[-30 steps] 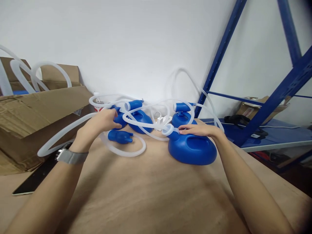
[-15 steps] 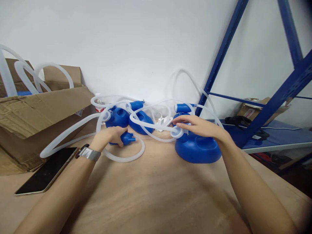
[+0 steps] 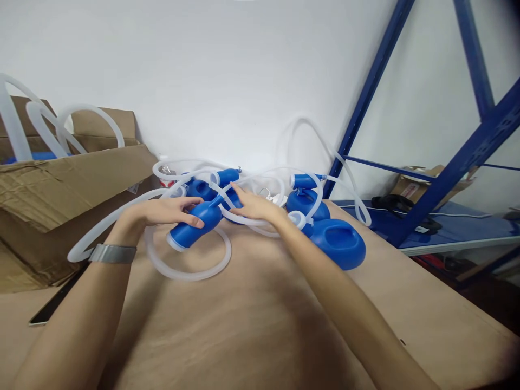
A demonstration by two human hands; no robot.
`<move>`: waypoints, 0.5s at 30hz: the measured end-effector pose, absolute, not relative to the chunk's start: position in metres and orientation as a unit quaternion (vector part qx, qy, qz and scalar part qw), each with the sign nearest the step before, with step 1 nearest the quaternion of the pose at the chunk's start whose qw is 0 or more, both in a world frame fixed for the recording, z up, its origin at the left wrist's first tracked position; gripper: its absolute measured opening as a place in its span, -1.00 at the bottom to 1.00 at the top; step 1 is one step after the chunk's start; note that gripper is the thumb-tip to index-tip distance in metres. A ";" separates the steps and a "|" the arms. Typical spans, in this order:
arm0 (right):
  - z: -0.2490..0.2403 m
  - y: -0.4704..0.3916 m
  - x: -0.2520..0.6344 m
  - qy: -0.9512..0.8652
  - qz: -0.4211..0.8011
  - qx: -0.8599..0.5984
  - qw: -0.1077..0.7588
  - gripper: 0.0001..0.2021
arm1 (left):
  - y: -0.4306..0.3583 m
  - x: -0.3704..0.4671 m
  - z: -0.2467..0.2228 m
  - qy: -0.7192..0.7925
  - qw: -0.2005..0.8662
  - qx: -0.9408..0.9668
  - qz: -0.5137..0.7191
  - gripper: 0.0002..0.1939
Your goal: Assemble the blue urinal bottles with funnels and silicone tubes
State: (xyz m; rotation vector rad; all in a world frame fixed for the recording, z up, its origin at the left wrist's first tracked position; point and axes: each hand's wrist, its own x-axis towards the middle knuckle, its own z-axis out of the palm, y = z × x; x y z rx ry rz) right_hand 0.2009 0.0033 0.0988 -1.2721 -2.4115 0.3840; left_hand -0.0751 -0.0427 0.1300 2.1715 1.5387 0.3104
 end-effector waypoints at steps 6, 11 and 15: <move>0.061 0.019 0.158 -0.857 0.180 -0.439 0.198 -0.19 | -0.033 -0.082 0.127 0.572 0.302 0.745 0.164 -0.25; 0.052 0.024 0.157 -0.857 0.179 -0.448 0.181 -0.40 | -0.034 -0.078 0.125 0.575 0.284 0.752 0.152 -0.29; 0.052 0.021 0.168 -0.870 0.163 -0.434 0.170 -0.83 | -0.040 -0.069 0.129 0.553 0.267 0.774 0.154 -0.29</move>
